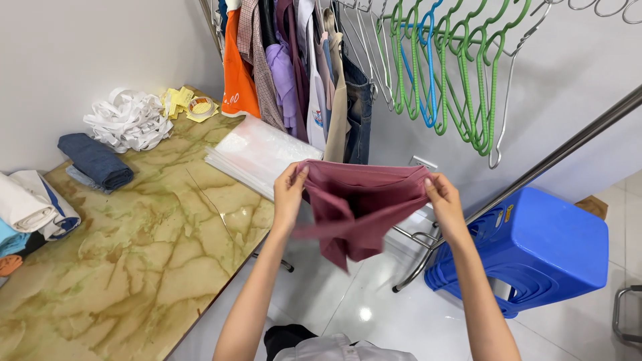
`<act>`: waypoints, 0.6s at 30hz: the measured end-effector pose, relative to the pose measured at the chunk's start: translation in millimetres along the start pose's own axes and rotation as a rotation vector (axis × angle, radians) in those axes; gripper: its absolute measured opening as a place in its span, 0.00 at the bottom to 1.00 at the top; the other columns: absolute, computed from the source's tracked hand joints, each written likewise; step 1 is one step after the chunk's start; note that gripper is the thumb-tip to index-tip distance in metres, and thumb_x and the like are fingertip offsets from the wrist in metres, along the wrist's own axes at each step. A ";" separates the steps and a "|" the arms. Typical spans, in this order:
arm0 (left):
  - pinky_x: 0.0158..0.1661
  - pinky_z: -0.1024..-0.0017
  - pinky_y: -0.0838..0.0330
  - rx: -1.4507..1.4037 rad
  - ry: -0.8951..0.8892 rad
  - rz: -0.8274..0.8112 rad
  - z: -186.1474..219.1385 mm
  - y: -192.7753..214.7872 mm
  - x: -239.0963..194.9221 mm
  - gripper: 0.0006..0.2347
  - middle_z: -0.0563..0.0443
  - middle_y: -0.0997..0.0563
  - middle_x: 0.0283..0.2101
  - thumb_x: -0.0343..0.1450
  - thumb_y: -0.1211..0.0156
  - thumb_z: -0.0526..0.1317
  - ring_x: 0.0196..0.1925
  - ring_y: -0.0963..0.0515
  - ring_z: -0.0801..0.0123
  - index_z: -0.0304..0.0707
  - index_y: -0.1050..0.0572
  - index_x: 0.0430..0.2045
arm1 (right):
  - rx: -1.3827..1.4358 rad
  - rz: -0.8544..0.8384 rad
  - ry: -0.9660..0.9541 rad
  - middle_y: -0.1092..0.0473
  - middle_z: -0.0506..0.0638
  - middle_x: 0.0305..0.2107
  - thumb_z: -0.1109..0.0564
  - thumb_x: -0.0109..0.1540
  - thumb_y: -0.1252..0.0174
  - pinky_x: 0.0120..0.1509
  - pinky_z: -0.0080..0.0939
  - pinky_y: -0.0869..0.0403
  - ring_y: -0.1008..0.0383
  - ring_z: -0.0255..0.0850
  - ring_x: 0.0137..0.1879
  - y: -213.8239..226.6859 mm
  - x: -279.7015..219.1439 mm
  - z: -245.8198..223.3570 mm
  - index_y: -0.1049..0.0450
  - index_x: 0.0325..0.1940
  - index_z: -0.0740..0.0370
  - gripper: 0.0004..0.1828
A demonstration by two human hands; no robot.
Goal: The person unpacks folded clothes from plastic bags on a marble table, stacks them, and then hangs a pink shirt and a white shirt on a metal clothing rack using hangers.
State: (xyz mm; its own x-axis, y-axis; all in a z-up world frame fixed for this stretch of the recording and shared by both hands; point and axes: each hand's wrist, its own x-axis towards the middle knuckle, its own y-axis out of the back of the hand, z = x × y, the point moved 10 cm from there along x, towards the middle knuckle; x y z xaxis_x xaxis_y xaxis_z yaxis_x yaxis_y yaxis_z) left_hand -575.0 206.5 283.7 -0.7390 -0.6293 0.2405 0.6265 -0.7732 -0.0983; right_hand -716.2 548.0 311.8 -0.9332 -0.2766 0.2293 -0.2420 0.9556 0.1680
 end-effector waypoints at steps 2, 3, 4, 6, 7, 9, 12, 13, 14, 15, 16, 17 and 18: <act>0.52 0.70 0.28 -0.002 0.004 -0.019 17.4 -2.0 1.6 0.08 0.54 0.17 0.36 0.77 0.44 0.38 0.44 0.23 0.76 0.42 0.18 0.44 | -0.048 -0.026 0.018 0.33 0.44 0.27 0.58 0.73 0.49 0.46 0.35 0.31 0.34 0.33 0.38 7.0 16.5 12.4 0.24 0.46 0.59 0.09; 0.51 0.71 0.27 -0.005 0.007 -0.034 26.1 -4.0 3.7 0.08 0.55 0.17 0.35 0.77 0.44 0.38 0.42 0.22 0.77 0.42 0.18 0.43 | -0.097 -0.055 0.039 0.33 0.44 0.26 0.58 0.73 0.50 0.46 0.35 0.31 0.34 0.33 0.37 8.6 26.3 17.1 0.24 0.46 0.59 0.09; 0.51 0.71 0.27 -0.006 0.005 -0.035 25.9 -4.1 9.3 0.08 0.55 0.17 0.35 0.77 0.44 0.38 0.42 0.22 0.77 0.42 0.18 0.43 | -0.097 -0.053 0.041 0.33 0.44 0.26 0.58 0.73 0.50 0.46 0.35 0.31 0.34 0.33 0.37 6.7 29.9 13.7 0.24 0.46 0.59 0.09; 0.52 0.72 0.28 -0.031 -0.029 -0.065 28.8 -6.0 21.6 0.08 0.56 0.18 0.34 0.79 0.48 0.40 0.43 0.24 0.79 0.42 0.19 0.43 | -0.038 -0.099 -0.053 0.29 0.49 0.32 0.59 0.71 0.49 0.53 0.41 0.30 0.33 0.38 0.43 -3.2 38.3 16.2 0.23 0.46 0.60 0.09; 0.52 0.72 0.28 -0.030 -0.030 -0.065 37.6 -7.2 25.4 0.08 0.56 0.18 0.34 0.79 0.48 0.40 0.43 0.24 0.79 0.42 0.19 0.43 | -0.038 -0.099 -0.052 0.29 0.49 0.32 0.59 0.71 0.49 0.53 0.41 0.30 0.33 0.38 0.43 -9.6 40.7 5.7 0.23 0.46 0.60 0.09; 0.52 0.71 0.30 -0.062 -0.068 -0.116 58.7 -14.5 33.1 0.09 0.58 0.22 0.33 0.80 0.51 0.39 0.43 0.26 0.77 0.41 0.21 0.43 | 0.014 -0.153 -0.120 0.28 0.48 0.30 0.56 0.69 0.47 0.51 0.39 0.28 0.29 0.36 0.40 -28.3 45.2 -8.5 0.22 0.44 0.57 0.08; 0.52 0.71 0.30 -0.021 -0.115 -0.160 50.6 -15.4 59.0 0.08 0.57 0.21 0.34 0.80 0.50 0.40 0.43 0.26 0.77 0.43 0.21 0.42 | -0.057 -0.121 -0.079 0.29 0.47 0.31 0.58 0.65 0.43 0.48 0.38 0.31 0.30 0.36 0.41 -23.6 85.3 13.5 0.23 0.48 0.56 0.09; 0.52 0.71 0.30 -0.021 -0.120 -0.161 57.3 -17.4 63.0 0.08 0.57 0.21 0.34 0.80 0.50 0.40 0.43 0.26 0.77 0.43 0.21 0.42 | -0.055 -0.119 -0.074 0.29 0.47 0.31 0.58 0.65 0.43 0.48 0.38 0.31 0.30 0.36 0.41 -32.7 89.9 -6.5 0.23 0.48 0.56 0.09; 0.54 0.67 0.31 -0.007 -0.132 -0.178 64.5 -21.0 66.6 0.09 0.53 0.20 0.36 0.80 0.50 0.40 0.46 0.26 0.74 0.41 0.22 0.44 | -0.051 -0.156 -0.046 0.28 0.51 0.37 0.60 0.64 0.43 0.54 0.41 0.30 0.30 0.39 0.46 -45.9 94.0 -28.9 0.25 0.52 0.58 0.12; 0.56 0.64 0.31 0.007 -0.145 -0.194 72.3 -24.1 71.0 0.09 0.49 0.19 0.39 0.80 0.50 0.41 0.48 0.25 0.71 0.39 0.23 0.45 | -0.046 -0.195 -0.016 0.27 0.55 0.42 0.62 0.63 0.44 0.59 0.44 0.29 0.29 0.42 0.51 -59.7 98.8 -52.0 0.26 0.56 0.61 0.16; 0.56 0.64 0.31 0.007 -0.152 -0.194 71.4 -29.1 75.0 0.09 0.49 0.19 0.39 0.80 0.50 0.41 0.48 0.25 0.71 0.39 0.23 0.45 | -0.044 -0.194 -0.009 0.27 0.55 0.42 0.62 0.63 0.44 0.59 0.44 0.29 0.29 0.42 0.51 -69.2 109.8 -63.9 0.26 0.56 0.61 0.16; 0.57 0.62 0.31 0.018 -0.158 -0.230 70.2 -37.1 78.1 0.09 0.47 0.18 0.41 0.79 0.49 0.40 0.50 0.23 0.69 0.40 0.22 0.45 | -0.126 -0.167 0.069 0.28 0.58 0.46 0.62 0.63 0.45 0.61 0.49 0.29 0.29 0.47 0.56 -77.1 121.1 -82.3 0.28 0.58 0.62 0.18; 0.58 0.61 0.31 0.028 -0.163 -0.266 68.7 -44.9 80.9 0.09 0.45 0.17 0.42 0.78 0.48 0.40 0.51 0.21 0.66 0.41 0.21 0.45 | -0.207 -0.138 0.148 0.28 0.60 0.50 0.62 0.63 0.45 0.63 0.53 0.30 0.28 0.52 0.61 -85.4 131.5 -101.0 0.30 0.61 0.63 0.20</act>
State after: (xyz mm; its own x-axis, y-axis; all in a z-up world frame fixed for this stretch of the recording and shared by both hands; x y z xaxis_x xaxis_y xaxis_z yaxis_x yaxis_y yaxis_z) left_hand -645.9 195.7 374.0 -0.8296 -0.3828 0.4065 0.4249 -0.9051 0.0149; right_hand -791.4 419.7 424.4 -0.8426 -0.4293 0.3253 -0.2909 0.8710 0.3959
